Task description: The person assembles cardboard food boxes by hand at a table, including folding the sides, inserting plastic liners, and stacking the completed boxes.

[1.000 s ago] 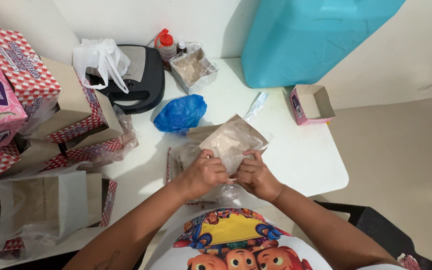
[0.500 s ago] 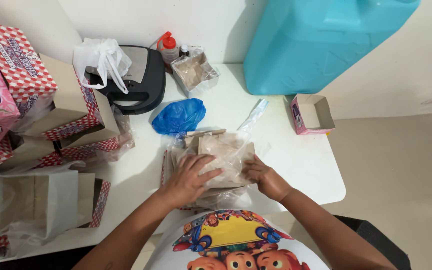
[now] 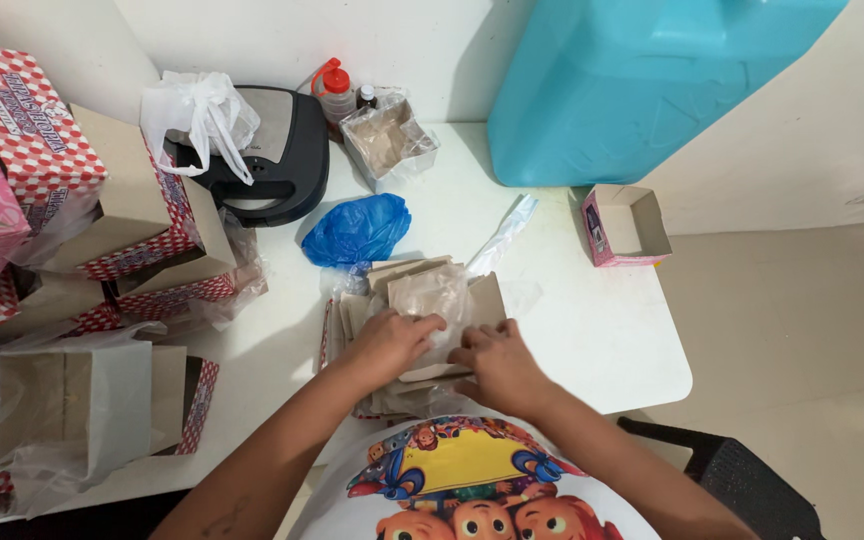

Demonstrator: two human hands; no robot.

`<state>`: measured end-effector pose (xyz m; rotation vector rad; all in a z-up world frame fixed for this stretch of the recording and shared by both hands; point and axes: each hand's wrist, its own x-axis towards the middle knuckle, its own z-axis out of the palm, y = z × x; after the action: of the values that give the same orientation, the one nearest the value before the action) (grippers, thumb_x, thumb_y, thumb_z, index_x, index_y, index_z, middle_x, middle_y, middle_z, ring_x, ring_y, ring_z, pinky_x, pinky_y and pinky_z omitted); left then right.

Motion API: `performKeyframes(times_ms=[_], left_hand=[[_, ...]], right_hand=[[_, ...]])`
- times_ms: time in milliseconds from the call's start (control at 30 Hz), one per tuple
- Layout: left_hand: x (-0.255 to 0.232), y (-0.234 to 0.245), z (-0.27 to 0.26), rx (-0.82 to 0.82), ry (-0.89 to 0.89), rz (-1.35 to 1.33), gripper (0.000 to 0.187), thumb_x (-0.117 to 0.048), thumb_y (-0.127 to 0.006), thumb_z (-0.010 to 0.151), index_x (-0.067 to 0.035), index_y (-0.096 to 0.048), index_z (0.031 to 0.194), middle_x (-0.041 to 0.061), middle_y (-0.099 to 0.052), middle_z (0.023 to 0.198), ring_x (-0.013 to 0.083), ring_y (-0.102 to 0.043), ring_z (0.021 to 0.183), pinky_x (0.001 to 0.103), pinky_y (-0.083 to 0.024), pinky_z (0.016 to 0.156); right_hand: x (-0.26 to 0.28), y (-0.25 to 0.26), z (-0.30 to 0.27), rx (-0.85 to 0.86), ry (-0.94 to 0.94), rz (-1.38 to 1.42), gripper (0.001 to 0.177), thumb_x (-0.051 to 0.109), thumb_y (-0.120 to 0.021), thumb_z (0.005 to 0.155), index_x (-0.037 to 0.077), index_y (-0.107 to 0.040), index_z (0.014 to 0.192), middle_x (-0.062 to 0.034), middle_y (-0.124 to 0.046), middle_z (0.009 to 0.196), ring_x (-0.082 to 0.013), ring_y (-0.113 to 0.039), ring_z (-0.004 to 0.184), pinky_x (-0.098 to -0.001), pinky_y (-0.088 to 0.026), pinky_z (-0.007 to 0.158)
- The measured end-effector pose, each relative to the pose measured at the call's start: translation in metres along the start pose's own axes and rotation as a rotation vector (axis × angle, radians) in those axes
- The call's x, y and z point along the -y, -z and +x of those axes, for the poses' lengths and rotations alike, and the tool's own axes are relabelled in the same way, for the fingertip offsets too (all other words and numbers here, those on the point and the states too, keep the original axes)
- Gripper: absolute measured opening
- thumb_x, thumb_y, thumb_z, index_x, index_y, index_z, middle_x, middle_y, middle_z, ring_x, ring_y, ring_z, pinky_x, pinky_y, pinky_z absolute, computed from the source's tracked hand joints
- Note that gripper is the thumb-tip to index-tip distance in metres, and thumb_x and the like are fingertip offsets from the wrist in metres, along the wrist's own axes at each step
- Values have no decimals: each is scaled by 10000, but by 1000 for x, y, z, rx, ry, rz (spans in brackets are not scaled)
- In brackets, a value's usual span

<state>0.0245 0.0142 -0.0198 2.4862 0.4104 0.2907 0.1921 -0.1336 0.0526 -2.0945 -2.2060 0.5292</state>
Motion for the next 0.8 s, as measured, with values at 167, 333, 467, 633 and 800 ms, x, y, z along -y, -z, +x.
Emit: performKeyframes(times_ms=[167, 333, 467, 633, 800], left_hand=[[19, -1, -2, 63, -199, 78, 113, -120, -665, 816, -182, -758, 822, -15, -767, 1117, 197, -733, 983, 418, -498, 914], [13, 24, -22, 150, -187, -49, 235, -255, -801, 741, -116, -767, 927, 28, -719, 1058, 281, -635, 1051, 454, -384, 1011], [2, 25, -17, 177, -259, 55, 172, -249, -799, 738, -141, -770, 868, 5, -700, 991, 229, -618, 1069, 447, -372, 1058], [-2, 17, -20, 147, -300, 57, 104, -242, -770, 784, -165, -776, 853, -11, -696, 970, 215, -628, 1037, 447, -380, 1051], [-3, 23, -18, 86, -371, 114, 75, -214, -745, 800, -165, -780, 846, -8, -711, 893, 206, -647, 975, 450, -392, 1043]], right_hand=[[-18, -40, 13, -121, 82, 12, 66, 226, -735, 874, 170, -735, 908, -16, -694, 917, -199, -666, 920, -397, -409, 928], [-38, -21, 1, -234, 62, 123, 83, 206, -744, 849, 141, -706, 882, -2, -707, 824, -203, -672, 879, -416, -381, 929], [-22, -8, -3, -233, 99, 12, 147, 249, -779, 812, 152, -696, 884, -2, -711, 790, -198, -691, 835, -477, -331, 967], [-3, -1, 5, -139, 155, -109, 354, 348, -840, 729, 128, -682, 956, -49, -705, 816, -243, -686, 851, -465, -364, 937], [2, -13, 13, -146, 311, -221, 223, 298, -812, 754, 139, -683, 841, -26, -701, 781, -228, -696, 807, -412, -483, 806]])
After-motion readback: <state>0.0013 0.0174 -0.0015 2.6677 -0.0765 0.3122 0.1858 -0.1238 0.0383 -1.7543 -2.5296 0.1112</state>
